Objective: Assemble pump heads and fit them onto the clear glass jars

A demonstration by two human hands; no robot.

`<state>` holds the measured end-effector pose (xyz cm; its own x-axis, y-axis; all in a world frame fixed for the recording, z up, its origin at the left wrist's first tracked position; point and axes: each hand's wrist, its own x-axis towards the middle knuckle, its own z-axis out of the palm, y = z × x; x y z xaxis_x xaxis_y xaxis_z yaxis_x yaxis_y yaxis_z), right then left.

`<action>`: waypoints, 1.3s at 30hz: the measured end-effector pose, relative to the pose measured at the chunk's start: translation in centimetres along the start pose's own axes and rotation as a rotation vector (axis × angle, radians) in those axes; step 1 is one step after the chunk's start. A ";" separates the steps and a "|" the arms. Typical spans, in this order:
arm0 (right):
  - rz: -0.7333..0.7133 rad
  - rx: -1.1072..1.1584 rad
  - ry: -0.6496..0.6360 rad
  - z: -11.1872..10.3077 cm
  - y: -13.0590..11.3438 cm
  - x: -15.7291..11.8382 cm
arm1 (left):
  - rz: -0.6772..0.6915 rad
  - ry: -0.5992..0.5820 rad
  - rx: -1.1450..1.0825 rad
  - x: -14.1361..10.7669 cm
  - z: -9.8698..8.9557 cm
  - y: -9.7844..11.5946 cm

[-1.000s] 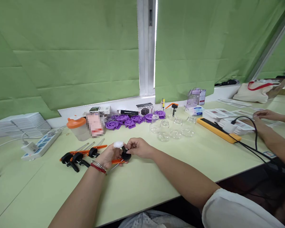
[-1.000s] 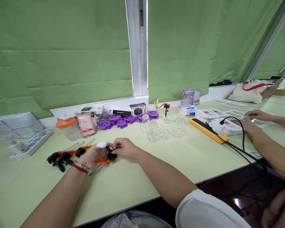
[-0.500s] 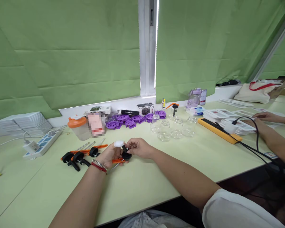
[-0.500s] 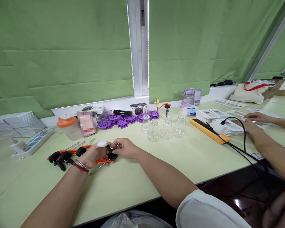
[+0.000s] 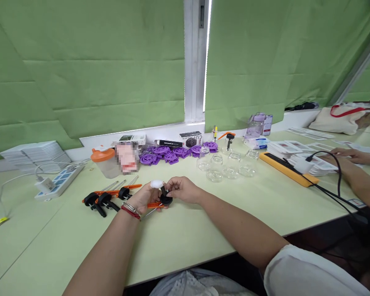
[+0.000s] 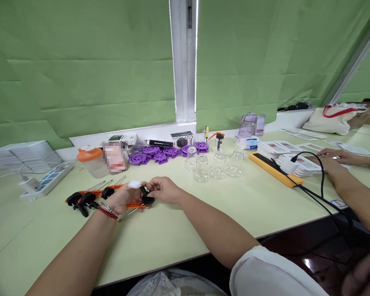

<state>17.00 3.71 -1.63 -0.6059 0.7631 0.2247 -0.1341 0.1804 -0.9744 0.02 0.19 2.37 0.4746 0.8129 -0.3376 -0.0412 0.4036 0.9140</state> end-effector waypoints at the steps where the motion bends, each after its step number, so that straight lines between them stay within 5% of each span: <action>1: -0.004 0.000 -0.006 0.0 0.0 0.0 | 0.001 0.002 -0.002 0.0 0.0 0.0; 26: -0.026 -0.022 0.021 0.0 -0.2 0.0 | 0.028 -0.038 0.027 -0.1 -0.1 -0.1; 33: -0.032 -0.048 0.052 0.2 -1.2 -0.2 | 0.018 0.046 0.054 -0.5 0.4 0.1; 36: -0.048 -0.034 0.095 0.1 -1.9 -0.3 | 0.118 0.111 0.075 -1.0 0.9 0.3; 39: -0.032 -0.026 0.125 0.0 -2.6 -0.7 | 0.408 0.230 0.190 -1.1 1.7 0.3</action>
<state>17.78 2.77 0.73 -0.4995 0.8276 0.2561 -0.1305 0.2204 -0.9666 0.97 -1.30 3.35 0.2460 0.9686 0.0347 -0.0124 -0.0327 0.9994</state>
